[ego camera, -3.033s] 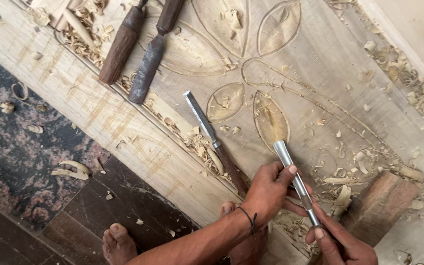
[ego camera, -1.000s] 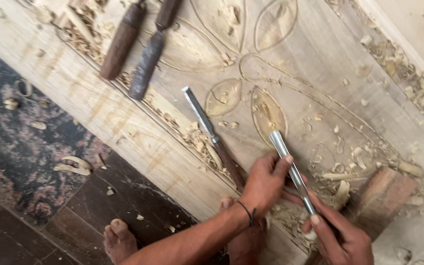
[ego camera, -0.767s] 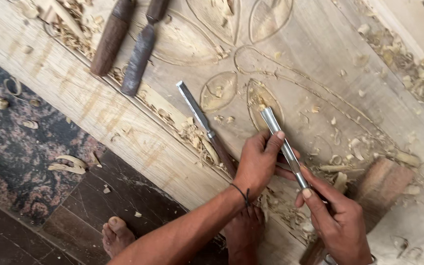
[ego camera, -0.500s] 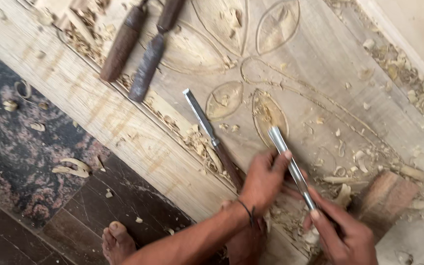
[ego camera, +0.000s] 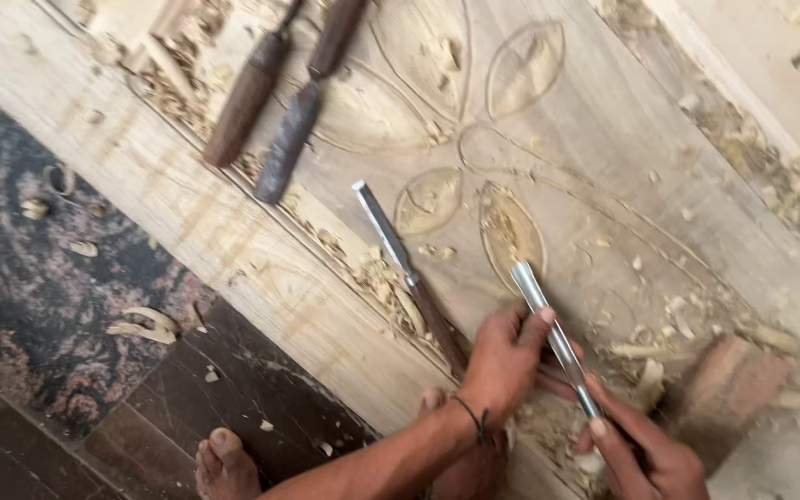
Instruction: The person carves a floral relief pattern into a large wooden door panel using hand chisels, working on the floor. They switch between different chisels, pare out leaf shapes, brush away shavings by hand, and sweep chips off the panel surface.
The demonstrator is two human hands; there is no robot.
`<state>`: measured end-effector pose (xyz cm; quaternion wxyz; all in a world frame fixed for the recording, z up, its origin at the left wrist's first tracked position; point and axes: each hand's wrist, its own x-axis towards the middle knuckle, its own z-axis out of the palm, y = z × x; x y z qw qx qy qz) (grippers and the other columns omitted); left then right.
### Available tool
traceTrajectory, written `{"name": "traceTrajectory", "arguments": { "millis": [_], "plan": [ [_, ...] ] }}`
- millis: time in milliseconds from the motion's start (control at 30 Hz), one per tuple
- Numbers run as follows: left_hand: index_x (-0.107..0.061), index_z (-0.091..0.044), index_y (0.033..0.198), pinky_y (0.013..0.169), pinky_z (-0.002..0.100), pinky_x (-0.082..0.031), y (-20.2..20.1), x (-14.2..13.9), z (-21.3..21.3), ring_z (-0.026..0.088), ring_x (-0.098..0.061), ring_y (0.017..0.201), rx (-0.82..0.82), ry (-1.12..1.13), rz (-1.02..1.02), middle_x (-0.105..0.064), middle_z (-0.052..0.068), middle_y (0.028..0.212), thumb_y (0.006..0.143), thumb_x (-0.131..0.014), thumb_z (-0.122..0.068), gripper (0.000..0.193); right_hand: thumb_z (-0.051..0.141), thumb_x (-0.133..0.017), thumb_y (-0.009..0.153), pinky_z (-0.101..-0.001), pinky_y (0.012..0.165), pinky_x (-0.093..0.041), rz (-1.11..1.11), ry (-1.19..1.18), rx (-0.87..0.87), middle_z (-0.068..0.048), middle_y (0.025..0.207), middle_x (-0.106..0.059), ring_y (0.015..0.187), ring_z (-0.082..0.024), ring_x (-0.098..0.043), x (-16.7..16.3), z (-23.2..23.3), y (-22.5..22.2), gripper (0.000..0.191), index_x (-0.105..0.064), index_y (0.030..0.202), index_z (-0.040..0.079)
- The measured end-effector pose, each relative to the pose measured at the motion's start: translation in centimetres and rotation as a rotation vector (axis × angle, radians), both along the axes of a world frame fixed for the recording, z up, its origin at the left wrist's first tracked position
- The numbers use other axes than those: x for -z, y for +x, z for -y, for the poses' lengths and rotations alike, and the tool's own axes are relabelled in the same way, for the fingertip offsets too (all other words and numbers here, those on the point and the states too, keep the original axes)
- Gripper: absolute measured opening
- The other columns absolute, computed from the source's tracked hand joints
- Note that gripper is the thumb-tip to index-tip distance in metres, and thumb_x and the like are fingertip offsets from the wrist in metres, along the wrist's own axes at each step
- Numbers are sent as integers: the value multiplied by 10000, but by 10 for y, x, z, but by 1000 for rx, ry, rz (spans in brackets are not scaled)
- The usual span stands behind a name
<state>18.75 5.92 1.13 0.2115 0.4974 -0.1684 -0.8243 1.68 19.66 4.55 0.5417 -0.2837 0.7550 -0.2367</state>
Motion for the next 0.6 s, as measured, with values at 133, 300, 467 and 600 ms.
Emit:
{"name": "traceTrajectory", "arguments": {
  "millis": [133, 300, 467, 600],
  "plan": [
    [-521, 72, 1079, 568, 369, -667, 3, -2, 2, 298, -739, 725, -87, 39, -44, -709, 192, 896, 1100, -444, -242, 324, 28, -631, 916, -218, 413, -334, 25, -17, 29, -69, 752, -709, 458, -37, -418, 1, 4, 10, 475, -664, 1387, 83],
    [-529, 39, 1079, 546, 387, -650, 5, -7, 8, 288, -735, 720, -13, 17, 9, -712, 178, 883, 1090, -472, -250, 295, 24, -634, 918, -206, 406, -334, 48, -111, 74, -67, 683, -714, 427, -36, -420, -2, 13, 21, 472, -673, 1386, 74],
    [-524, 63, 1061, 528, 364, -647, 8, -3, 15, 281, -746, 686, -46, -3, 67, -723, 182, 857, 1079, -486, -260, 326, 32, -618, 921, -216, 389, -316, 17, 21, 57, -49, 692, -648, 438, -35, -398, -4, 25, 26, 487, -650, 1401, 102],
    [-567, 56, 1077, 593, 312, -621, 9, -1, 10, 244, -758, 743, 34, -152, 140, -752, 181, 868, 1098, -516, -256, 317, 41, -634, 906, -207, 400, -334, 35, -37, 49, -65, 657, -691, 423, -40, -420, -5, 29, 25, 483, -665, 1387, 76]
  ]
}}
